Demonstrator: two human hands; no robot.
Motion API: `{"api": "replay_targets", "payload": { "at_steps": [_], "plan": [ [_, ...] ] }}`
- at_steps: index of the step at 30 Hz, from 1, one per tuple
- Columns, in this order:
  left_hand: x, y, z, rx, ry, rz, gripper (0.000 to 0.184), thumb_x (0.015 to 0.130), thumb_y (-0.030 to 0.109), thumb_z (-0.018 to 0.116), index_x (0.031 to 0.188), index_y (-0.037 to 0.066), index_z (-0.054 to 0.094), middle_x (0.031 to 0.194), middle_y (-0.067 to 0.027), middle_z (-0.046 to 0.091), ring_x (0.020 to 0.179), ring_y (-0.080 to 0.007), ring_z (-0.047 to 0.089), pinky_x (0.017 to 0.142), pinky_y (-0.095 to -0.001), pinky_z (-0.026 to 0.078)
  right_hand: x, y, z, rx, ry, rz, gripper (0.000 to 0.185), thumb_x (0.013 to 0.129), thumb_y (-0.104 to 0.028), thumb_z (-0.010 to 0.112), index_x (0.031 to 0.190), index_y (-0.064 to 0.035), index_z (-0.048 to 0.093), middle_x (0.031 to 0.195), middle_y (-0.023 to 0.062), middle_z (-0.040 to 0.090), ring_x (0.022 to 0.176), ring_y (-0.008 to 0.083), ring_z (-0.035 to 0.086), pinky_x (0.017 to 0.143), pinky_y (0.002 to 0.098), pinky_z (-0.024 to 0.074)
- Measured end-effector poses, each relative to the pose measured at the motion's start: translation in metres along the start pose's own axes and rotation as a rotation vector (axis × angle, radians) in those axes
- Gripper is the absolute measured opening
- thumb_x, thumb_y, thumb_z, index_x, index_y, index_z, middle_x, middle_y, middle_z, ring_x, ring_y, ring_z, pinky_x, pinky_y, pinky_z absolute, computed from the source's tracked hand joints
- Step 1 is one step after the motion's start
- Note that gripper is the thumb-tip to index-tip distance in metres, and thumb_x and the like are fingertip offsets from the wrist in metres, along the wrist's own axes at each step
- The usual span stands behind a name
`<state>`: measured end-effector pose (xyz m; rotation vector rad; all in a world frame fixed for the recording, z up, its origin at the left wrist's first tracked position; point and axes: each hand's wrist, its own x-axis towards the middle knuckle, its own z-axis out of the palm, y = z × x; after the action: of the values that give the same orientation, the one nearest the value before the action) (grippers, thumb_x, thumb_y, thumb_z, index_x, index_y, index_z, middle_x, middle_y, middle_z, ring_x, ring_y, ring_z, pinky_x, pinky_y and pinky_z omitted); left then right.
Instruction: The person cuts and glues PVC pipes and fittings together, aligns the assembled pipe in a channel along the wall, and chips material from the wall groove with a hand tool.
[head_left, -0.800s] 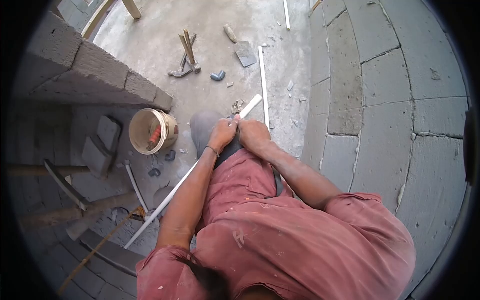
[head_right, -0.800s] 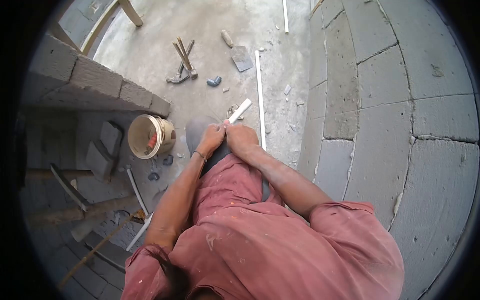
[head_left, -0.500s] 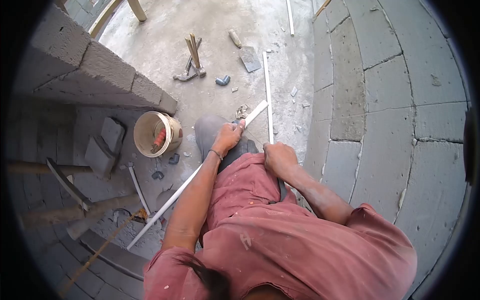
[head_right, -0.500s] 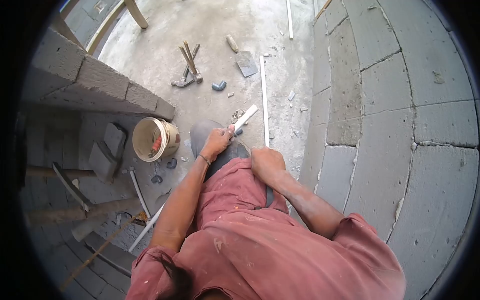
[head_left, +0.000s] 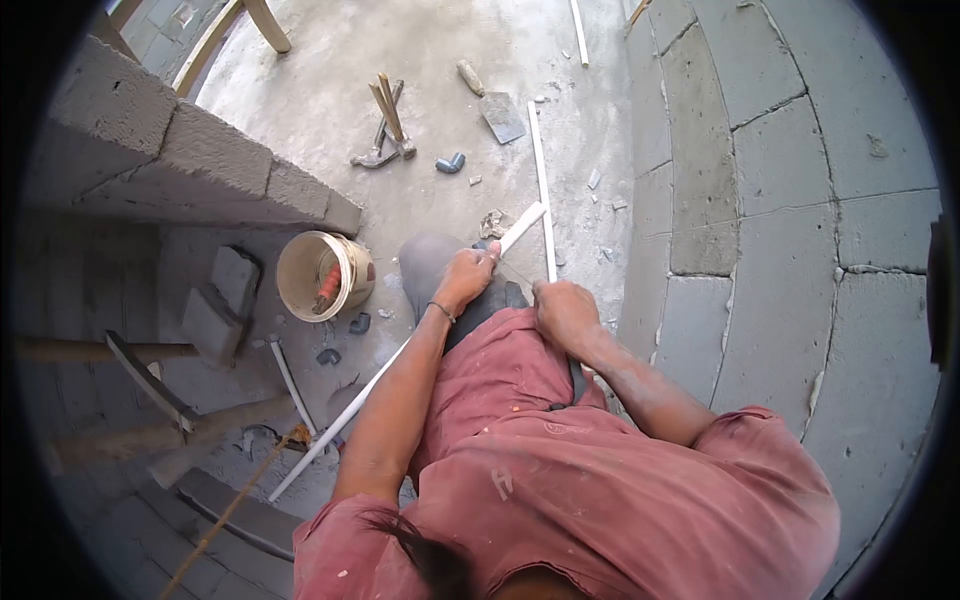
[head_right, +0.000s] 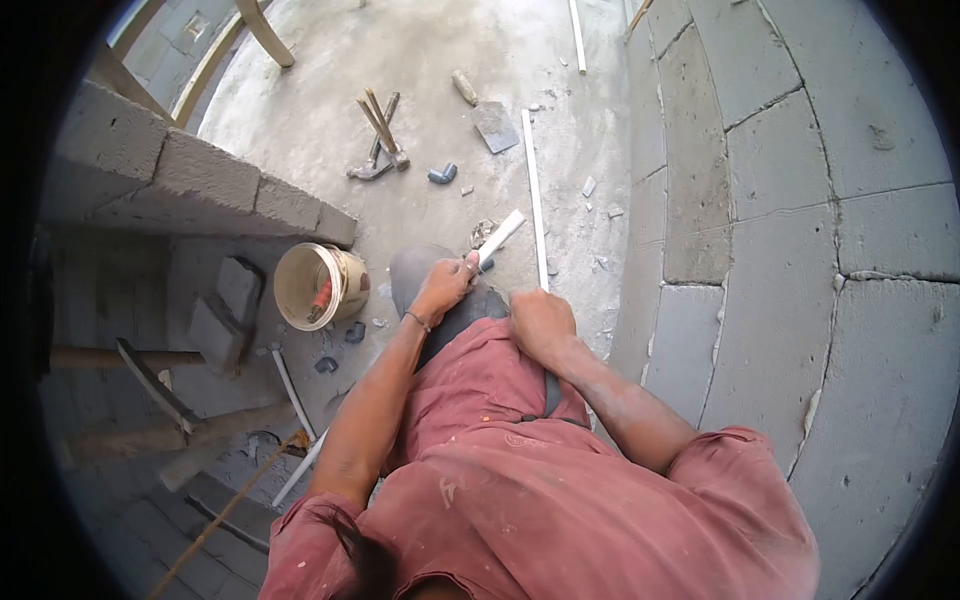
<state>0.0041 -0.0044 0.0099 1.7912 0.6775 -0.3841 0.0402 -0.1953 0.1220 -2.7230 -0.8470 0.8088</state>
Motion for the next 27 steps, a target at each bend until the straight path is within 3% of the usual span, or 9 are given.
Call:
{"api": "replay_targets", "payload": {
  "at_steps": [5,11,13,17,24,27],
  "plan": [
    [0.002,-0.011,-0.001,0.026,0.1,0.099,0.068,0.101,0.057,0.049,0.067,-0.001,0.061,0.056,-0.0117,0.053,0.056,-0.023,0.052,0.059,-0.0427,0.042,0.072,-0.022,0.028,0.017,0.063,-0.162,0.02,0.084,-0.011,0.054,0.09,0.0008,0.07,0.084,0.0275,0.07,0.082,0.0444,0.07,0.076,0.0535,0.056],
    [0.013,-0.014,-0.001,-0.112,-0.01,-0.021,0.069,0.101,0.058,0.051,0.065,0.0,0.059,0.054,-0.0083,0.048,0.055,-0.0179,0.049,0.056,-0.0406,0.04,-0.007,0.003,0.006,-0.003,0.015,-0.017,0.02,0.084,-0.012,0.055,0.087,0.0004,0.07,0.083,0.0274,0.07,0.079,0.0451,0.07,0.076,0.053,0.0561],
    [0.011,-0.014,-0.001,-0.182,-0.082,-0.015,0.062,0.103,0.053,0.051,0.066,0.005,0.059,0.059,0.0027,0.047,0.055,-0.0093,0.038,0.051,-0.0316,0.031,0.003,0.0,0.009,0.029,0.037,-0.033,0.019,0.084,-0.012,0.055,0.087,0.0001,0.07,0.083,0.0275,0.07,0.079,0.0451,0.07,0.075,0.0531,0.056],
    [0.001,-0.011,-0.003,-0.049,-0.035,0.055,0.06,0.103,0.055,0.051,0.065,0.008,0.058,0.059,0.0039,0.046,0.055,-0.0072,0.037,0.05,-0.0287,0.029,0.076,-0.019,0.039,0.081,0.125,-0.149,0.019,0.085,-0.013,0.055,0.086,-0.001,0.069,0.081,0.0284,0.069,0.079,0.0451,0.07,0.075,0.0538,0.0556],
    [0.001,-0.001,-0.005,-0.188,-0.053,-0.002,0.059,0.104,0.053,0.05,0.066,0.009,0.058,0.058,0.0045,0.043,0.052,-0.0063,0.035,0.049,-0.0272,0.027,0.001,0.008,0.012,0.011,0.0,-0.044,0.018,0.086,-0.012,0.054,0.09,0.0,0.067,0.083,0.0276,0.07,0.081,0.0432,0.071,0.075,0.0538,0.0553],
    [-0.002,-0.002,-0.003,-0.197,-0.106,-0.005,0.057,0.104,0.052,0.05,0.066,0.01,0.057,0.057,0.005,0.043,0.05,-0.0063,0.034,0.048,-0.0273,0.026,0.022,0.002,0.017,0.066,0.066,-0.114,0.018,0.086,-0.011,0.053,0.089,-0.0005,0.068,0.083,0.0276,0.07,0.082,0.0434,0.071,0.076,0.0535,0.0553]
  ]
}}
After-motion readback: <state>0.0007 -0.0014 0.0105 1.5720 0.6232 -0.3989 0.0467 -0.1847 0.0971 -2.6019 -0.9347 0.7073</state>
